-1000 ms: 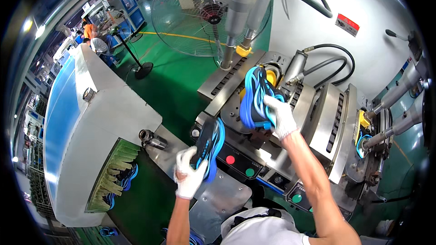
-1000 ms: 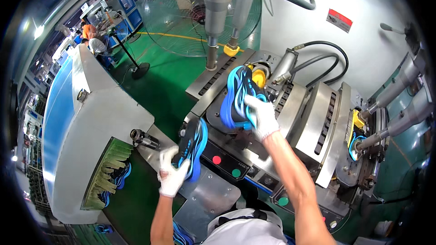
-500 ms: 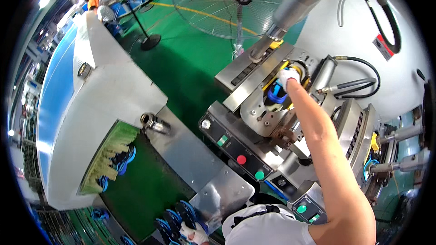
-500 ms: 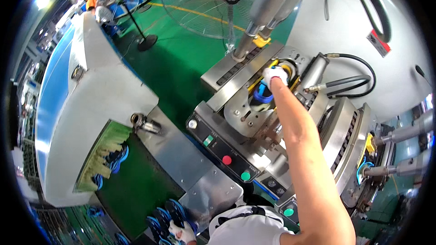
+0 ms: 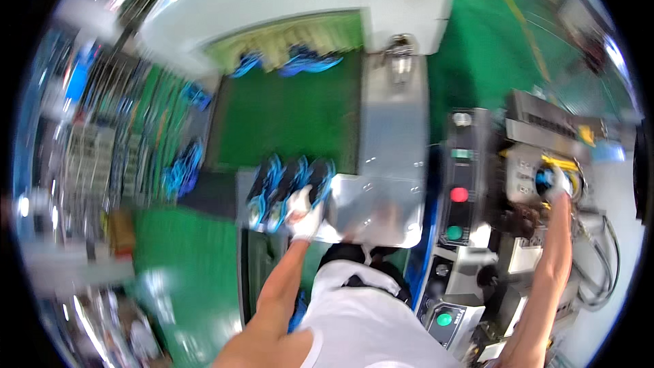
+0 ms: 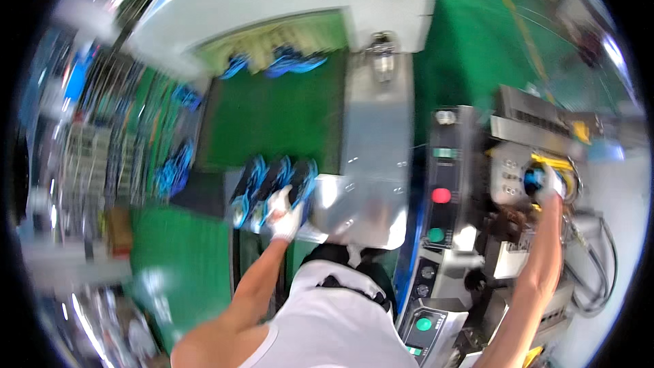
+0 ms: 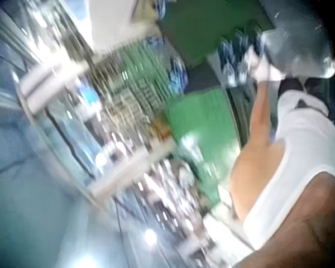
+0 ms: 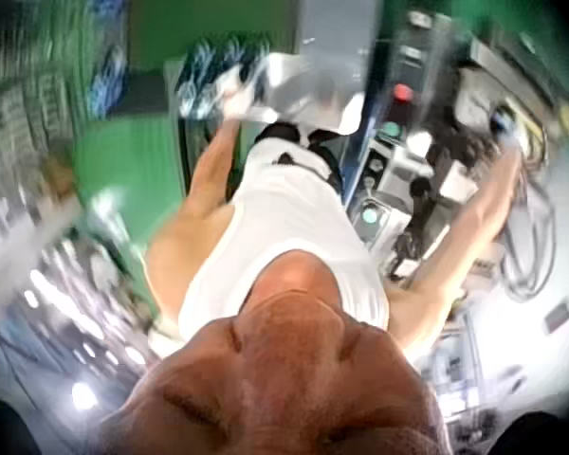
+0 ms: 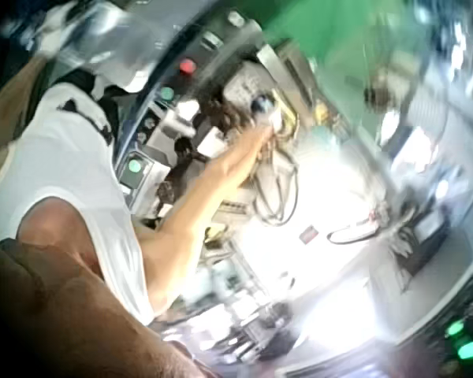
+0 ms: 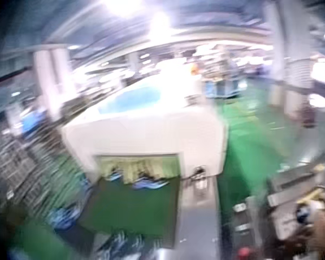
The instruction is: The person takes shoes from a heating conveyor belt and places them into a lasting machine to shape the footwear, before returning the processed shoes to the conveyor.
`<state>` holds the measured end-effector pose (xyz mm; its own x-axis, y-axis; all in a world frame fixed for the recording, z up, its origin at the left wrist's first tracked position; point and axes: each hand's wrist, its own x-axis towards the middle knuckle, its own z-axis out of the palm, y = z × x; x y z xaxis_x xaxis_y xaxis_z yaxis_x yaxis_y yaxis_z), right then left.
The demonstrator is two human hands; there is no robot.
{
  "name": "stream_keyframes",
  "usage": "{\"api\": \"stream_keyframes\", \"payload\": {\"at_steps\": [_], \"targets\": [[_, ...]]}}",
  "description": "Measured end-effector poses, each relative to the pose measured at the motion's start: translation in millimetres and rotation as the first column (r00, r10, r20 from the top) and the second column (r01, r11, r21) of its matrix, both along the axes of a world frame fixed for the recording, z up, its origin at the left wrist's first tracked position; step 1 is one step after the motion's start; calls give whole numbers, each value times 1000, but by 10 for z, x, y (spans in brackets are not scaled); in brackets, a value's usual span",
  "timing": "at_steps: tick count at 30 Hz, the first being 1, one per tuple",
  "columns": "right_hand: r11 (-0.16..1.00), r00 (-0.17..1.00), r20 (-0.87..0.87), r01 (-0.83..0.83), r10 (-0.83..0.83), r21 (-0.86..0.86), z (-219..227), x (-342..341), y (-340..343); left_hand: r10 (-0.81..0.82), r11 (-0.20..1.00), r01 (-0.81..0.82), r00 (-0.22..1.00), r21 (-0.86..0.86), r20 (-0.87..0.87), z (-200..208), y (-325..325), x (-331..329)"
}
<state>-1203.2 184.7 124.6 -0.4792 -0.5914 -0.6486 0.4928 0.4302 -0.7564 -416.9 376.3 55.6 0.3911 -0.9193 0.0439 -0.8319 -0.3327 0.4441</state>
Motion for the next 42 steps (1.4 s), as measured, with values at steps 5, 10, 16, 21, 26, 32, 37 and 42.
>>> {"api": "stream_keyframes", "payload": {"at_steps": [5, 10, 16, 21, 26, 32, 37, 42], "targets": [[997, 470, -883, -55, -13, -44, 961, 2164, 236, 195, 980, -196, 963, 13, -187, 15, 469, 326], [918, 77, -982, -373, 174, 134, 638, 3809, 1573, -26, 999, 13, 933, -37, -359, -118, 312, 448], [182, -397, -88, 206, 914, 962, -261, 4457, 2003, -390, 908, 272, 828, -320, -403, 88, -611, 1155], [448, -77, -450, -40, 890, 893, -18, 4386, 1979, -254, 938, 180, 939, -295, -233, -664, -1762, 2662], [510, -60, -509, 1, 859, 860, 135, 5051, 2544, 62, 998, -62, 998, -1, 28, -1062, -3018, 4041], [403, -458, -395, -84, 797, 911, -227, 4887, 3748, 11, 995, -4, 998, -101, 60, -362, -4788, 4831], [289, 243, -261, -87, 934, 953, -413, 5340, 3550, -44, 983, 71, 987, -170, 157, -618, -5137, 4741], [453, 530, -258, -277, 808, 848, -539, 5503, 3484, -144, 916, 194, 976, -350, 163, -657, -4354, 4558]]}}
